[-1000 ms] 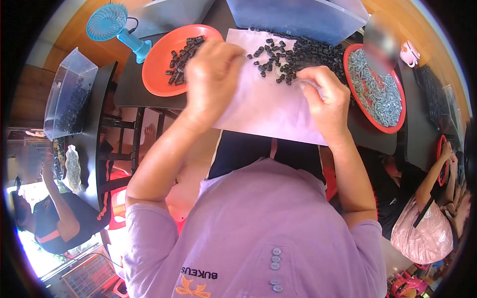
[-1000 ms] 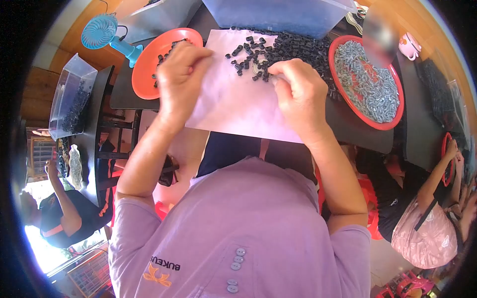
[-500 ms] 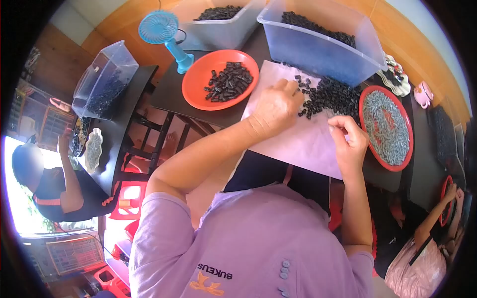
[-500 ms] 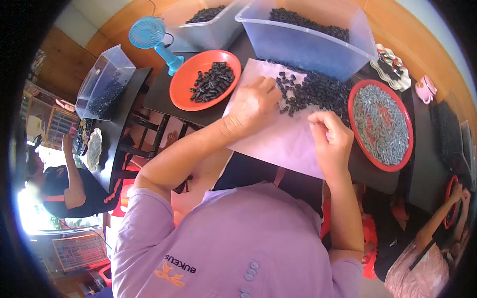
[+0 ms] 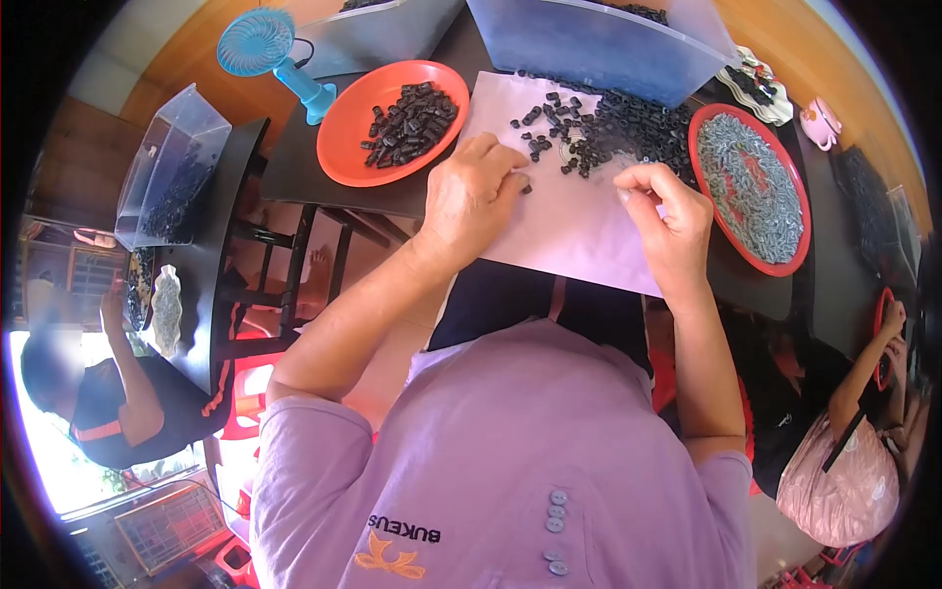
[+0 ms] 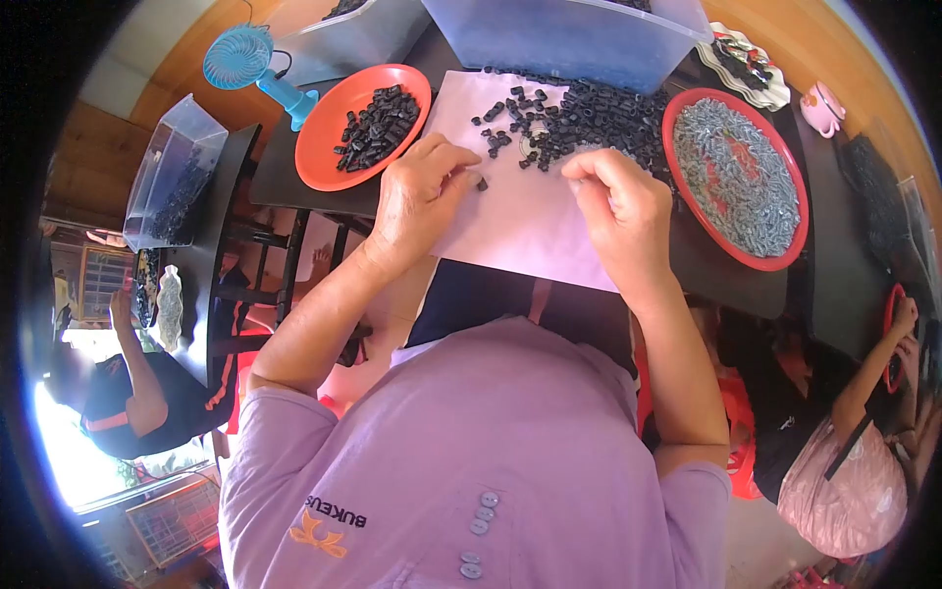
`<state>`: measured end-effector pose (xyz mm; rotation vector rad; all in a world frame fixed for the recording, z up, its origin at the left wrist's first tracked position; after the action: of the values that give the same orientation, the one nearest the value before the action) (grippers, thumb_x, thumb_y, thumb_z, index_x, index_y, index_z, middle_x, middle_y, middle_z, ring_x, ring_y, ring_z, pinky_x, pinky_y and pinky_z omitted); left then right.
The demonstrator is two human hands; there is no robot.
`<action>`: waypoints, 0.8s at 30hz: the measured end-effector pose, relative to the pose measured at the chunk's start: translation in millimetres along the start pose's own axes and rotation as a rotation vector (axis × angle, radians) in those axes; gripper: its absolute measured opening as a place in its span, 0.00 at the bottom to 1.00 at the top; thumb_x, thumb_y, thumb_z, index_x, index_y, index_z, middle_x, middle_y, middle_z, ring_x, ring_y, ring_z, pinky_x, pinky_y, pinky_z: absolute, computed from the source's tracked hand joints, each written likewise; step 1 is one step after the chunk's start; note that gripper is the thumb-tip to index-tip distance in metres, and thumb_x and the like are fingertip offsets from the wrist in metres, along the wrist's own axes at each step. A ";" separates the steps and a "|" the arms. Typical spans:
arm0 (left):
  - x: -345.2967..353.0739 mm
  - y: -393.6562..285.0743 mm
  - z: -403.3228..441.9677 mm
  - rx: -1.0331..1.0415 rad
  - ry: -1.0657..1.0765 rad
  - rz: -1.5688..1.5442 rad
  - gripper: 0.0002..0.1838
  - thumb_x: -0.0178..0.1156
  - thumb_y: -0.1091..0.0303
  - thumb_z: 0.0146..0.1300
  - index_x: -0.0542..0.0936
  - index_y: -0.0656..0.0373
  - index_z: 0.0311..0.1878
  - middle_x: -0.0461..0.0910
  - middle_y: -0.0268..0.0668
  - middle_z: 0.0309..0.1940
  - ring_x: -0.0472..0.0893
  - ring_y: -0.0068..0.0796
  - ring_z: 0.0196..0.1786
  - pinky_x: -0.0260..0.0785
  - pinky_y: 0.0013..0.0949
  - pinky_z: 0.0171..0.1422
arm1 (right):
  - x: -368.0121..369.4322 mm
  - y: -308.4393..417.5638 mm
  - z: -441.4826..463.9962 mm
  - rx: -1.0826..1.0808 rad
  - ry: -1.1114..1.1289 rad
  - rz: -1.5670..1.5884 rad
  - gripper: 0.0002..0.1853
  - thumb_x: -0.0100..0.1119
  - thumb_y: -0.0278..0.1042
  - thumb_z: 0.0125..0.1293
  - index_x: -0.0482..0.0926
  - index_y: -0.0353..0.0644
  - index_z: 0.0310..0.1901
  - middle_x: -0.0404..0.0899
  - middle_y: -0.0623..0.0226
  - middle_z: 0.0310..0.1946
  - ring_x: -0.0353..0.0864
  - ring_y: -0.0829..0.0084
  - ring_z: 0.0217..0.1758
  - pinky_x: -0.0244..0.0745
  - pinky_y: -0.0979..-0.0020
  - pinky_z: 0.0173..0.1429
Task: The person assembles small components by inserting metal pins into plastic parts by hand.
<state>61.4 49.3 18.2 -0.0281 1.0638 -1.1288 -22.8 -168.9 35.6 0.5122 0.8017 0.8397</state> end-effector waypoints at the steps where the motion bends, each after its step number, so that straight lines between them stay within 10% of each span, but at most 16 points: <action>1: 3.3 0.6 5.9 0.021 -0.008 0.022 0.08 0.68 0.73 0.56 0.86 0.60 0.40 0.78 0.39 0.35 0.81 0.38 0.38 0.74 0.38 0.41 | 1.1 1.2 1.9 0.002 -0.003 0.004 0.06 0.61 0.14 0.61 0.81 0.34 0.38 0.85 0.62 0.31 0.85 0.75 0.32 0.76 0.74 0.37; 24: 49.5 -35.5 40.5 0.397 0.049 0.177 0.08 0.69 0.71 0.52 0.83 0.57 0.36 0.77 0.38 0.36 0.81 0.41 0.42 0.76 0.41 0.40 | -17.9 -9.5 -4.4 0.114 -0.113 0.038 0.07 0.60 0.14 0.60 0.82 0.35 0.38 0.86 0.66 0.28 0.85 0.80 0.32 0.76 0.77 0.37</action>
<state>65.2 -23.5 24.7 0.4020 0.8516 -1.1648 -29.4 -188.5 33.9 0.6714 0.7405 0.7960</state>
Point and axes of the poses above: each hand's wrist, its own z-axis towards the middle knuckle, its own x-axis out of the palm, y = z × x, the point moved 2 cm from there along z, towards the middle knuckle
